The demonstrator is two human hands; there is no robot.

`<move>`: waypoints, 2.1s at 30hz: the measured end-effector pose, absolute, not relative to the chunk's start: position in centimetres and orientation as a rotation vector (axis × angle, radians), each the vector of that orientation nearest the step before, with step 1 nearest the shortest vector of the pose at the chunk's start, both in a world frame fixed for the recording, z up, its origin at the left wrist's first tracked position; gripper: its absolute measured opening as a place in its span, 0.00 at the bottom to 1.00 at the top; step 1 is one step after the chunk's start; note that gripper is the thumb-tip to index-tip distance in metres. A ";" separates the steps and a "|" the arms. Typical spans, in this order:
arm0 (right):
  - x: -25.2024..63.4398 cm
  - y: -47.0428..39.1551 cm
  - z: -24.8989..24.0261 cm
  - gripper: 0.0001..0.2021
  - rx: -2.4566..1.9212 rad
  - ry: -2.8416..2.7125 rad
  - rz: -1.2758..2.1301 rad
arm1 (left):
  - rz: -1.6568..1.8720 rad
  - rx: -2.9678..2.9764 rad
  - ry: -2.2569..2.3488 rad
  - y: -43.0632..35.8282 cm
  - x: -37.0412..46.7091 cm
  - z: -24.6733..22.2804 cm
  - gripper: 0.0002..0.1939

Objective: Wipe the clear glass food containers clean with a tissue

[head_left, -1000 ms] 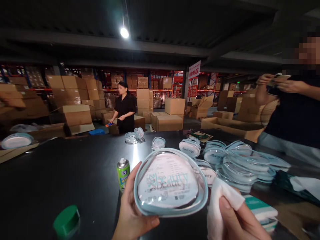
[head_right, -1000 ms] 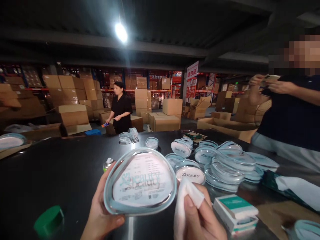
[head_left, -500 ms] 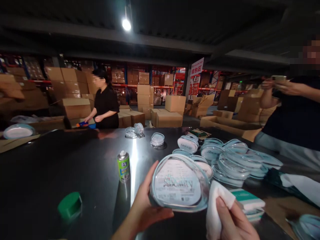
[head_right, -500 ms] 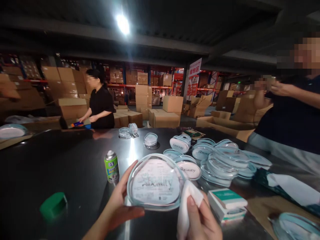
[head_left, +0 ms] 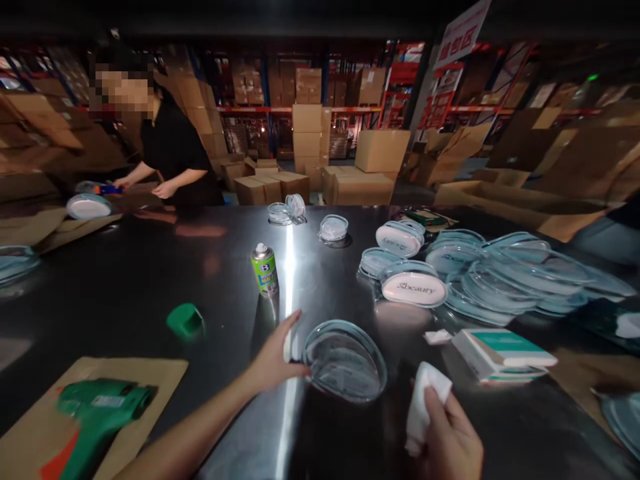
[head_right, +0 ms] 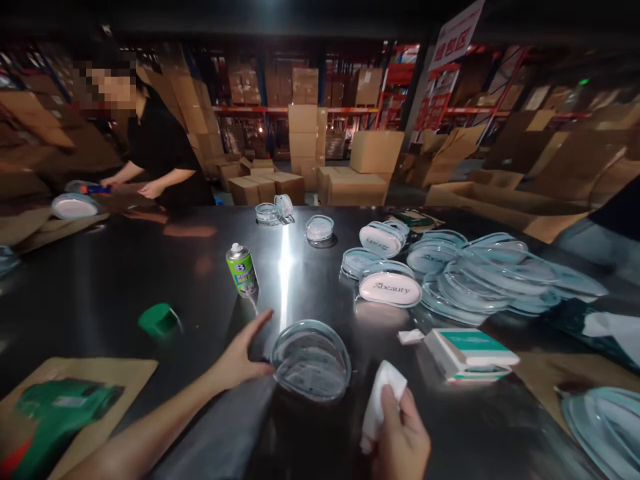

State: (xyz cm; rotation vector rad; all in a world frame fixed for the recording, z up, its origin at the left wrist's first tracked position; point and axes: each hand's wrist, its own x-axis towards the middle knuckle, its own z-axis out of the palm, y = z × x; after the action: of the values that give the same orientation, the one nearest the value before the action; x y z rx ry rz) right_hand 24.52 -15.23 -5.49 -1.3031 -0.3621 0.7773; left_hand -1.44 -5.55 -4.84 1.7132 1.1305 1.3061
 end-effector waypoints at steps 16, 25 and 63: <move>22.2 -11.8 1.2 0.29 -1.248 -0.276 0.840 | 1.688 1.751 1.477 9.8 -6.7 -3.4 0.50; 18.4 -6.8 2.0 0.26 -1.247 -0.522 1.071 | 1.375 2.216 1.436 9.0 -6.9 -1.4 0.45; 13.5 6.0 -1.4 0.14 -1.224 -0.856 1.572 | 0.329 2.869 1.381 5.3 -4.0 2.4 0.47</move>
State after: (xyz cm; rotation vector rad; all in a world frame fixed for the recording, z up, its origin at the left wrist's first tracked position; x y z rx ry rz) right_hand 13.47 5.96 -1.40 -1.2238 -0.8561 1.5719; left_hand -3.95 5.33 2.41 2.8693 1.3813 0.3285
